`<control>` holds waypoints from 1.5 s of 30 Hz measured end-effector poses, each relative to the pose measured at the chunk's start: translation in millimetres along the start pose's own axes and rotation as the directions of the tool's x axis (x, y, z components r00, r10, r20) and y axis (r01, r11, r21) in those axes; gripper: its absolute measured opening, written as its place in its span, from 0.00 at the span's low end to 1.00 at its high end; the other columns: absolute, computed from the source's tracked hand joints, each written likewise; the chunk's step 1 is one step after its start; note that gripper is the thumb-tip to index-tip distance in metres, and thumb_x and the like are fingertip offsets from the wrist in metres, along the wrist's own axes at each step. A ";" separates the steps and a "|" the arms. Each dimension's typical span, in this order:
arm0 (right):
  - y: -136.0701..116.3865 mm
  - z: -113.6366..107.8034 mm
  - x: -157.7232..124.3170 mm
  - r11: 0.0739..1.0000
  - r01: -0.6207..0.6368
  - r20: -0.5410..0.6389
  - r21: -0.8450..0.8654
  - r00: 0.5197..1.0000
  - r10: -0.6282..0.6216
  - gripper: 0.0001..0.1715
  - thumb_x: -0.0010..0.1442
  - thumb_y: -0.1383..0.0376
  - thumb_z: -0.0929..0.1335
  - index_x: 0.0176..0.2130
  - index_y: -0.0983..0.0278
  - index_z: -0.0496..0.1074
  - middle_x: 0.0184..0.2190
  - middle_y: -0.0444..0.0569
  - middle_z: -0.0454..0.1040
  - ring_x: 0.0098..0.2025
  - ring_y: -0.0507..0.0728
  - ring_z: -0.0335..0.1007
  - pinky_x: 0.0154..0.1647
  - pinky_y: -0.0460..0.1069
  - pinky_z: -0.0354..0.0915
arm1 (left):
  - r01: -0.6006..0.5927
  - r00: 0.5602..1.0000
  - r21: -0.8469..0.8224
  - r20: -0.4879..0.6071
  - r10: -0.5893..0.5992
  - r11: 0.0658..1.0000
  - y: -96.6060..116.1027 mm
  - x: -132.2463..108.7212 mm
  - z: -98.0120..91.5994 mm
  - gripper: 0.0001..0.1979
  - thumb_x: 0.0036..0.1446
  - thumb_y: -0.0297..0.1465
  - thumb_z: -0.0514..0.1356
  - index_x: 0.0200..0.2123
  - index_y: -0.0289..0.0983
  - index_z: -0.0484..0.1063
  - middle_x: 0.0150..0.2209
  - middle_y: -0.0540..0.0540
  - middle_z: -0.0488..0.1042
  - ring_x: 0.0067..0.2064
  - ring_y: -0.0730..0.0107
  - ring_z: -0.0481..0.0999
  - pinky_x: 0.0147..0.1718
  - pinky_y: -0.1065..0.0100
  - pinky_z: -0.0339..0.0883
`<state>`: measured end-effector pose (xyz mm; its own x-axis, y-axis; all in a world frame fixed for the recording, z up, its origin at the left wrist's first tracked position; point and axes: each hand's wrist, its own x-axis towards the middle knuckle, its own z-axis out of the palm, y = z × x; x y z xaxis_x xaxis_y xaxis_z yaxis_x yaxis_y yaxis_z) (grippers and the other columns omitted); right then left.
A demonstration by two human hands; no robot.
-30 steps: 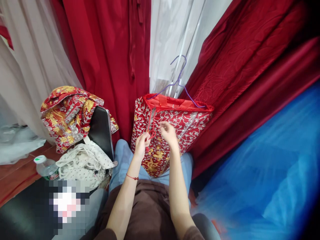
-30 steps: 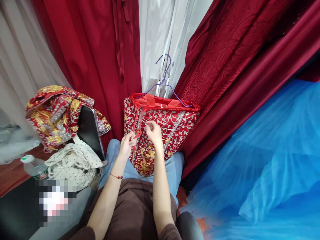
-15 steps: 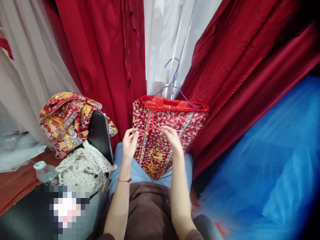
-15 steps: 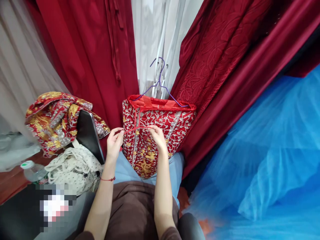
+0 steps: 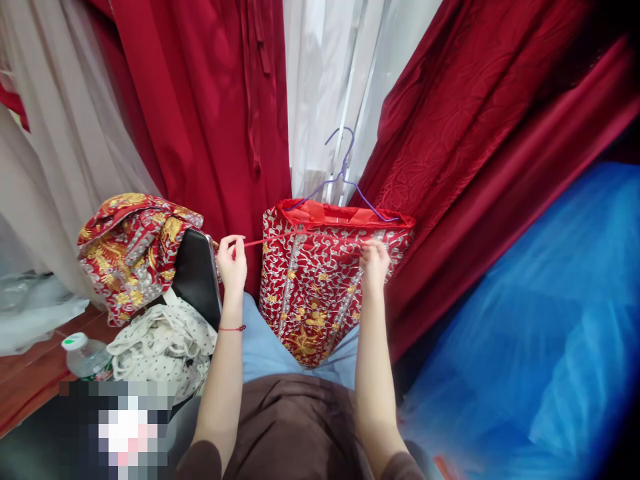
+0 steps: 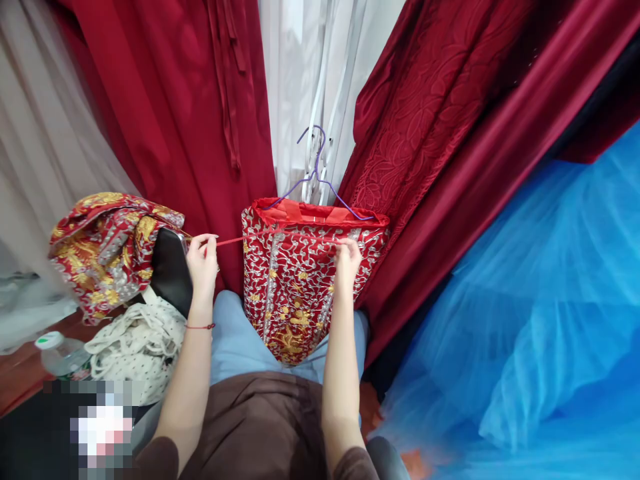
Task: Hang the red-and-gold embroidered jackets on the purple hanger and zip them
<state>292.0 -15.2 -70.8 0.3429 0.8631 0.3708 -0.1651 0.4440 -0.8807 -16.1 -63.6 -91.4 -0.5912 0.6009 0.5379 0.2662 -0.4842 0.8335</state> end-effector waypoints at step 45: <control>-90.5 12.8 56.4 -0.121 0.731 0.734 -0.671 0.632 -0.248 0.18 0.63 0.58 0.69 0.49 0.67 0.75 0.53 0.64 0.72 0.56 0.71 0.65 0.54 0.64 0.61 | -0.755 0.635 0.414 0.657 0.407 0.509 52.6 106.1 84.1 0.19 0.63 0.32 0.54 0.54 0.38 0.74 0.59 0.37 0.69 0.61 0.54 0.66 0.56 0.56 0.63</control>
<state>314.5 -3.6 33.6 -0.4207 0.6124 0.6693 0.8915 0.4156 0.1802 -0.8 28.2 20.2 0.2332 0.6022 0.7635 0.8967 -0.4370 0.0709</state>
